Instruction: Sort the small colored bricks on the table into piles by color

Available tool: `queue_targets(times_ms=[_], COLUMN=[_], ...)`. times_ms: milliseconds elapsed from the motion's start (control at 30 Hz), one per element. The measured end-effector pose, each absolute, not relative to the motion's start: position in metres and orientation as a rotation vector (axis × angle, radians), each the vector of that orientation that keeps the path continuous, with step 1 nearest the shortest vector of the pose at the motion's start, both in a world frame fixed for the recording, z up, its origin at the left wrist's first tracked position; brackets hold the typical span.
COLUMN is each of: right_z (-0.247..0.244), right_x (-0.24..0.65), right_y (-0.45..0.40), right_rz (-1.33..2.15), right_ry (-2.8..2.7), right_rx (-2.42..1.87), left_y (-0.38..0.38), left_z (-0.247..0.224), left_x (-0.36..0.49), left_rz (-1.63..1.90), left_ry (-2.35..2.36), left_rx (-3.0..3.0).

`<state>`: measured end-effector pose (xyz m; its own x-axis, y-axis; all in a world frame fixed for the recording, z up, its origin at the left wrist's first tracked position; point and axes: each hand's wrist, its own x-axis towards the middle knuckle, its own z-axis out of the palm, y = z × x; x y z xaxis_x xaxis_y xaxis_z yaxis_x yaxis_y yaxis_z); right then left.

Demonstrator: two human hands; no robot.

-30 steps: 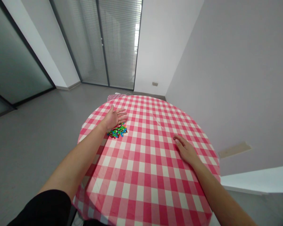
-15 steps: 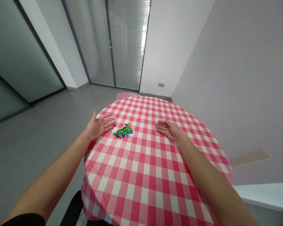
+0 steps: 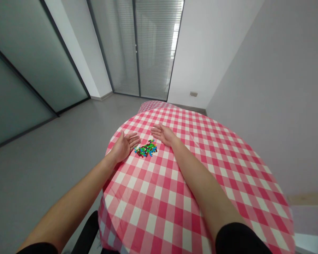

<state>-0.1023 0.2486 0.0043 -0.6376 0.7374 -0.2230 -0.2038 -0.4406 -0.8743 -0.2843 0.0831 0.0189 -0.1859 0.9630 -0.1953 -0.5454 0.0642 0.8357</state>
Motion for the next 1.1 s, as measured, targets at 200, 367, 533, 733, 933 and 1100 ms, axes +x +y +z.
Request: queue_targets(times_ms=[200, 367, 533, 733, 933, 1100], right_z=[0.004, 0.013, 0.015, 0.011, 0.011, 0.010], right_x=[-0.122, -0.111, -0.098, -0.087, -0.068, -0.050], right_y=[0.243, 0.230, 0.223, 0.221, 0.214, 0.208], right_rz=[2.198, 2.282, 2.346, 2.382, 2.378, 2.366], right_ry=[-1.238, -1.332, -1.363, -1.376, -1.376, -1.352], right_rx=[-0.796, -0.776, -0.751, -0.726, -0.760, -0.768], left_y=[0.077, 0.076, 0.074, 0.071, 0.070, 0.068], left_z=[0.024, 0.025, 0.028, 0.031, 0.028, 0.029], left_x=[-0.265, -0.254, -0.247, -0.240, -0.232, -0.222], left_rz=[1.540, 1.530, 1.499, 1.449, 1.396, 1.340], left_ry=[0.974, 0.938, 0.910, 0.904, 0.846, 0.842], left_rx=[0.512, 0.493, 0.495, 0.483, 0.476, 0.484])
